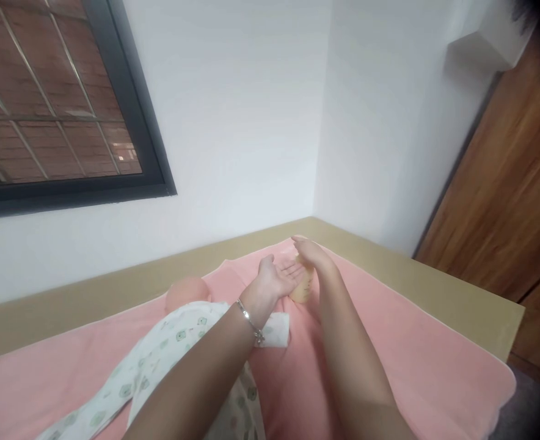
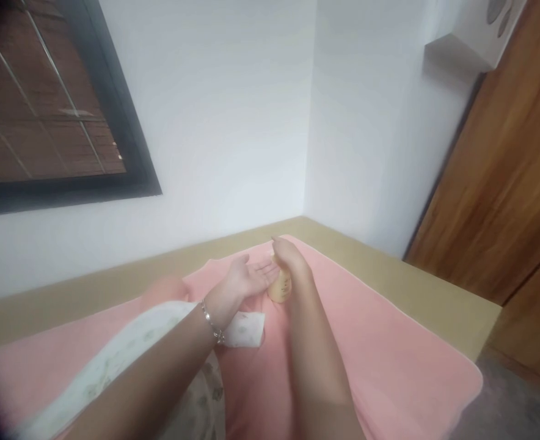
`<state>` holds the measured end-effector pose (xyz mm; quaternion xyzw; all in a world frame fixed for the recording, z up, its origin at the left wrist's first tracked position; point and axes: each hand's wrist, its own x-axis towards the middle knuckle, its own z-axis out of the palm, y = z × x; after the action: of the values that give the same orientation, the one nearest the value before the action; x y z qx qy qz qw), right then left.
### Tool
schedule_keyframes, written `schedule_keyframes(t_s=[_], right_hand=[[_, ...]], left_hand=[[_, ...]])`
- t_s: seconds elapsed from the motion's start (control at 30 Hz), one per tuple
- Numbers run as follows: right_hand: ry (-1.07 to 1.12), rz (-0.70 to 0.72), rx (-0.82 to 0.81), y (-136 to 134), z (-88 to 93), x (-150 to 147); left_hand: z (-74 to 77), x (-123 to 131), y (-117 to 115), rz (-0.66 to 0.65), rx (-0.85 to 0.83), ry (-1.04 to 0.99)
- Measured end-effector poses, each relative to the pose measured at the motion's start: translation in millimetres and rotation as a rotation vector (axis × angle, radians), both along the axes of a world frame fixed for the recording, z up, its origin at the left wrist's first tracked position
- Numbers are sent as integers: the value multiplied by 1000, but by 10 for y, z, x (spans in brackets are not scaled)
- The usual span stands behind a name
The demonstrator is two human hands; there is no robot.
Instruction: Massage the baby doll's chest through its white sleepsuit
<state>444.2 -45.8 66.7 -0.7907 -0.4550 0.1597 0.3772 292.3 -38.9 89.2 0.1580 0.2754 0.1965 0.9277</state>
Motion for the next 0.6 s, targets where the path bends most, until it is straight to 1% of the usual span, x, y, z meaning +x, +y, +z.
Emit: schedule_keyframes(t_s=[0.1, 0.17, 0.27, 0.3, 0.33, 0.37, 0.43, 0.5, 0.53, 0.57, 0.6], right_hand=[[-68, -39, 17, -35, 41, -60], [-121, -76, 31, -93, 120, -137], [-266, -133, 111, -214, 323, -358], [-351, -141, 177, -262, 402, -475], [-424, -116, 249, -313, 479, -618], [-458, -56, 321, -368, 548, -786], [-422, 150, 415, -486, 641, -1184], [-326, 408, 432, -607, 667, -1621], [-279, 500, 446, -664, 658, -1834], [-227, 542, 484, -715, 636, -2033], [-192, 558, 509, -760, 603, -2214]], left_hand=[[39, 0, 7, 26, -14, -8], [77, -25, -1, 30, -28, -44], [188, -154, -55, 37, -33, -91], [245, -232, -89, 46, -30, -96], [313, -329, -133, 54, -22, -98], [389, -447, -189, 66, -13, -108], [557, -735, -332, 52, 46, -152], [713, -1072, -498, 106, 167, -155], [771, -1247, -579, 138, 207, -136], [810, -1421, -650, 191, 238, -109], [826, -1589, -708, 206, 258, -85]])
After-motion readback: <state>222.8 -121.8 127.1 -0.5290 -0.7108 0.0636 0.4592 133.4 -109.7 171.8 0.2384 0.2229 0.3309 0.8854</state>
